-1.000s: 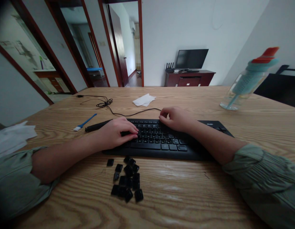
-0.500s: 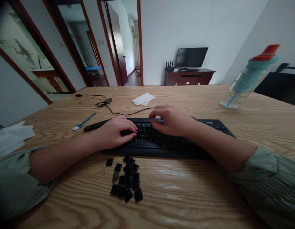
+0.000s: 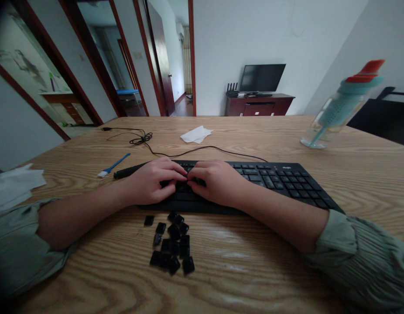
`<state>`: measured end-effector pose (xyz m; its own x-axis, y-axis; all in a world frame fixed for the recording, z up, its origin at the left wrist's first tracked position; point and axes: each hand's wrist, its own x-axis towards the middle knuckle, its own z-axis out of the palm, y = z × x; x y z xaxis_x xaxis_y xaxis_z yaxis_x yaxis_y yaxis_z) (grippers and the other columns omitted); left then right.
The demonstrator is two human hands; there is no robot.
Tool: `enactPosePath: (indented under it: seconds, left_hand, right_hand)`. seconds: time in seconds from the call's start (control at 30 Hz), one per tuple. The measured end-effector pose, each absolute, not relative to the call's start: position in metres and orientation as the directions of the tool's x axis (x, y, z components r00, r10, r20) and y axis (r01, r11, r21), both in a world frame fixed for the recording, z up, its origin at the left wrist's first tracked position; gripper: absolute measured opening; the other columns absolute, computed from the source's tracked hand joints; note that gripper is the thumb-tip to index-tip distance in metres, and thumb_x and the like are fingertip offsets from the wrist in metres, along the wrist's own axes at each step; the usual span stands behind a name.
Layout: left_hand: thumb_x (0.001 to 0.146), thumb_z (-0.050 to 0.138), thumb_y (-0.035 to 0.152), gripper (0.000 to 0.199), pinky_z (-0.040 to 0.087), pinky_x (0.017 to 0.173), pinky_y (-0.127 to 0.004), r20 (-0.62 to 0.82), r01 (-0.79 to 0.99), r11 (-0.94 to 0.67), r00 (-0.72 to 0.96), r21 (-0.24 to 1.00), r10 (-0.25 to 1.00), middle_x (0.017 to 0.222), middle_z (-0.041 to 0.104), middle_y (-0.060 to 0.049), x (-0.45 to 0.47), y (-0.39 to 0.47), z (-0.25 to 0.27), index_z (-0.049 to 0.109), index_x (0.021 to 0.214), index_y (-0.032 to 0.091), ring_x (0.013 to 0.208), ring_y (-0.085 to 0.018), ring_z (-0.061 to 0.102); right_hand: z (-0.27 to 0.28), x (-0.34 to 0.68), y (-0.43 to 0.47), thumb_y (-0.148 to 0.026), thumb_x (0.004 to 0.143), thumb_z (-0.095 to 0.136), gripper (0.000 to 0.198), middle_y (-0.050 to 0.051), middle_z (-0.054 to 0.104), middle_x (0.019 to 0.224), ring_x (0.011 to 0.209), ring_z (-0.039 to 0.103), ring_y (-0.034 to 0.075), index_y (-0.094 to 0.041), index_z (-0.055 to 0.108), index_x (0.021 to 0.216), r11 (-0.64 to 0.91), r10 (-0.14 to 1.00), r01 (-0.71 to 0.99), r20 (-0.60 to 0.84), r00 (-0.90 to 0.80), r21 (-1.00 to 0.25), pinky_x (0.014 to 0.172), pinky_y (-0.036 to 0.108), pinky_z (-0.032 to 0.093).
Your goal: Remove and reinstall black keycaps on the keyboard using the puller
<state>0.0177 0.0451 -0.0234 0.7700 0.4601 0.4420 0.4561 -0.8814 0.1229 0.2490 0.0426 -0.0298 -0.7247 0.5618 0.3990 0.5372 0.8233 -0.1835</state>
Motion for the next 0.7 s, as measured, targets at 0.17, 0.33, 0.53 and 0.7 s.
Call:
enactPosePath:
  seconds: [0.17,0.33,0.53,0.7]
  left_hand:
    - [0.078,0.055,0.010,0.031,0.052,0.093,-0.038,0.428,0.457,-0.879,0.773,0.139,0.469,0.106,0.073,-0.007,0.0162,0.0448,-0.0235,0.075,0.100,0.019,0.097,-0.021,0.065]
    - [0.079,0.055,0.010,0.029,0.052,0.093,-0.037,0.426,0.455,-0.880,0.775,0.136,0.466,0.104,0.073,-0.006,0.0157,0.0444,-0.0244,0.074,0.099,0.019,0.097,-0.020,0.066]
    - [0.079,0.054,0.009,0.029,0.052,0.093,-0.038,0.433,0.451,-0.883,0.775,0.131,0.461,0.103,0.074,-0.007,0.0152,0.0441,-0.0255,0.074,0.098,0.017,0.096,-0.021,0.066]
    - [0.080,0.054,0.009,0.029,0.053,0.092,-0.039,0.432,0.458,-0.878,0.770,0.137,0.469,0.104,0.073,-0.008,0.0149,0.0433,-0.0259,0.074,0.098,0.017,0.097,-0.021,0.065]
  right_hand:
    - [-0.0314,0.2483,0.0430,-0.022,0.085,0.059,0.015,0.005,0.070,0.086,0.077,0.062,0.016,-0.019,0.071,0.094,0.809,0.582,0.551,0.408,-0.704,-0.204,0.073,0.028,0.044]
    - [-0.0327,0.2472,0.0438,-0.022,0.086,0.059,0.016,0.006,0.071,0.087,0.079,0.063,0.017,-0.019,0.071,0.095,0.827,0.556,0.528,0.411,-0.722,-0.193,0.075,0.029,0.045]
    - [-0.0327,0.2477,0.0442,-0.023,0.086,0.060,0.016,0.005,0.072,0.087,0.079,0.064,0.017,-0.020,0.072,0.096,0.829,0.554,0.522,0.408,-0.725,-0.198,0.076,0.030,0.046]
    - [-0.0327,0.2477,0.0439,-0.028,0.088,0.061,0.016,0.005,0.072,0.086,0.078,0.065,0.016,-0.020,0.073,0.096,0.819,0.572,0.519,0.415,-0.708,-0.243,0.076,0.030,0.047]
